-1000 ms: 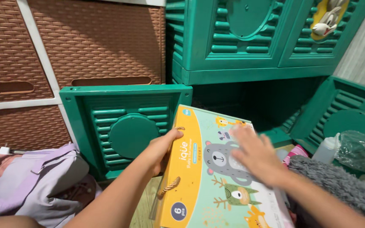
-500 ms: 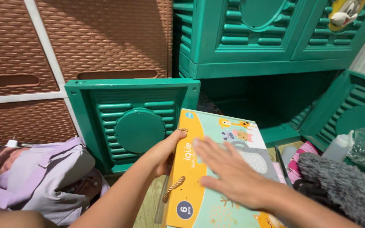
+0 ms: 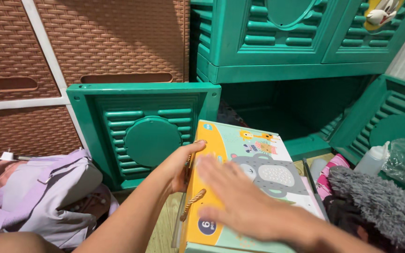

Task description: The person wipes the inside of a green plastic storage cabinet with a white cloth. They then place several items, including a pink cloth, a box of baby socks, and a yellow box, into the cabinet.

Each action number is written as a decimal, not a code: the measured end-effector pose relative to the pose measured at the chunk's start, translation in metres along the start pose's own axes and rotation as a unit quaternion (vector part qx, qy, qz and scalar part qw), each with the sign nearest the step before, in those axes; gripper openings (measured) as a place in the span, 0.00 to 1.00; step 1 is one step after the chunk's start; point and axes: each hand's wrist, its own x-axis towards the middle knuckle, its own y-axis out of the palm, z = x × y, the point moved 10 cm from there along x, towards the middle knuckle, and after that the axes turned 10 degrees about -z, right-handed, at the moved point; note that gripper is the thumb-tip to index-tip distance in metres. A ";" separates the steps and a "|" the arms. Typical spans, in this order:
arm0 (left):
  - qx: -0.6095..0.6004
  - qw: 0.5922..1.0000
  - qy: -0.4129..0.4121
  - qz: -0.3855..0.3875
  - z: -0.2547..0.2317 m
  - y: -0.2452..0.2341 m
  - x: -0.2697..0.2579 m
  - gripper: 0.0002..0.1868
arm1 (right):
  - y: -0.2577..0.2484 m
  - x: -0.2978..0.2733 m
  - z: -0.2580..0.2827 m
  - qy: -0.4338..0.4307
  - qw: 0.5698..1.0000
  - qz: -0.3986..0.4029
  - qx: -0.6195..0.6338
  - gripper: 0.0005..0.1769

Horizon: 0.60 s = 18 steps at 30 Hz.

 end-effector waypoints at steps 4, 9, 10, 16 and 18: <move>0.021 1.000 -0.008 -0.002 0.005 -0.003 -0.001 0.30 | -0.018 -0.037 0.002 -0.052 0.998 -0.010 -0.033 0.45; 0.058 0.995 -0.003 -0.083 0.003 -0.016 -0.006 0.29 | -0.042 -0.052 -0.140 0.219 0.967 -0.022 -0.124 0.45; 0.064 0.995 -0.004 -0.079 0.003 -0.015 -0.007 0.29 | -0.046 -0.050 -0.159 0.252 0.957 -0.029 -0.141 0.45; 0.098 0.995 -0.014 -0.035 0.006 -0.010 -0.007 0.30 | -0.023 0.051 -0.125 0.164 0.979 -0.076 -0.098 0.47; 0.108 0.994 -0.013 -0.019 0.007 -0.009 -0.006 0.30 | -0.013 0.071 -0.092 0.103 0.991 -0.062 -0.057 0.45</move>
